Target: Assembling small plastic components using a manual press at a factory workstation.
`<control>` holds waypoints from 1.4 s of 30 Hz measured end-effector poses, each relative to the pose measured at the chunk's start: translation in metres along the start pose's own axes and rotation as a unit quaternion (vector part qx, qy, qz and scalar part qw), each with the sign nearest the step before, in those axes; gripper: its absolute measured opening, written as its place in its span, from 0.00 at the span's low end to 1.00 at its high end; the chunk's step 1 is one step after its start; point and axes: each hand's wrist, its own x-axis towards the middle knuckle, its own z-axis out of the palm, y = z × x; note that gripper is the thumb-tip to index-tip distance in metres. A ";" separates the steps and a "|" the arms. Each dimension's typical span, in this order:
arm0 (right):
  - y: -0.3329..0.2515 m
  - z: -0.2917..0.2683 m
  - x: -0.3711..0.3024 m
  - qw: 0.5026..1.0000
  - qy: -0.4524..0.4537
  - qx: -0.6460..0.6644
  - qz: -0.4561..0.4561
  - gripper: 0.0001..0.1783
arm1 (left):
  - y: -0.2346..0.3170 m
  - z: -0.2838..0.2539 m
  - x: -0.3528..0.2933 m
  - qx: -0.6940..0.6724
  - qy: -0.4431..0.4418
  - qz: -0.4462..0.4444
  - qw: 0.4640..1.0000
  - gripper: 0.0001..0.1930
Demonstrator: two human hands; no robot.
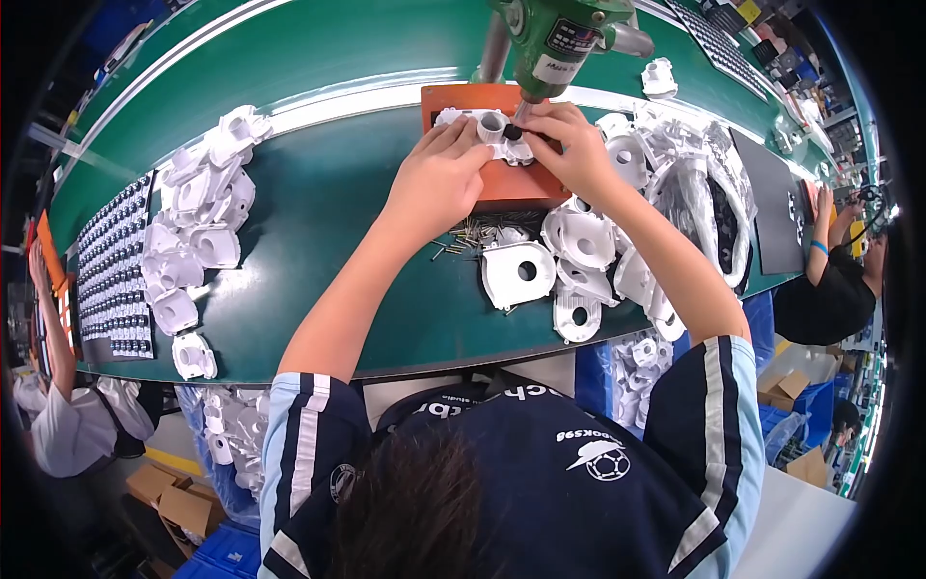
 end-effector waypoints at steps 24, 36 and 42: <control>-0.002 -0.254 -0.061 0.944 -0.229 0.237 0.023 0.11 | 0.003 -0.016 -0.018 0.063 -0.022 -0.037 0.997 0.18; -0.139 -0.146 -0.030 0.926 -0.354 -0.075 -0.110 0.16 | 0.011 -0.009 -0.002 -0.036 -0.061 -0.121 0.990 0.30; -0.087 -0.201 0.071 0.898 -0.174 0.390 0.103 0.26 | -0.024 0.003 0.026 0.031 -0.056 -0.076 0.995 0.26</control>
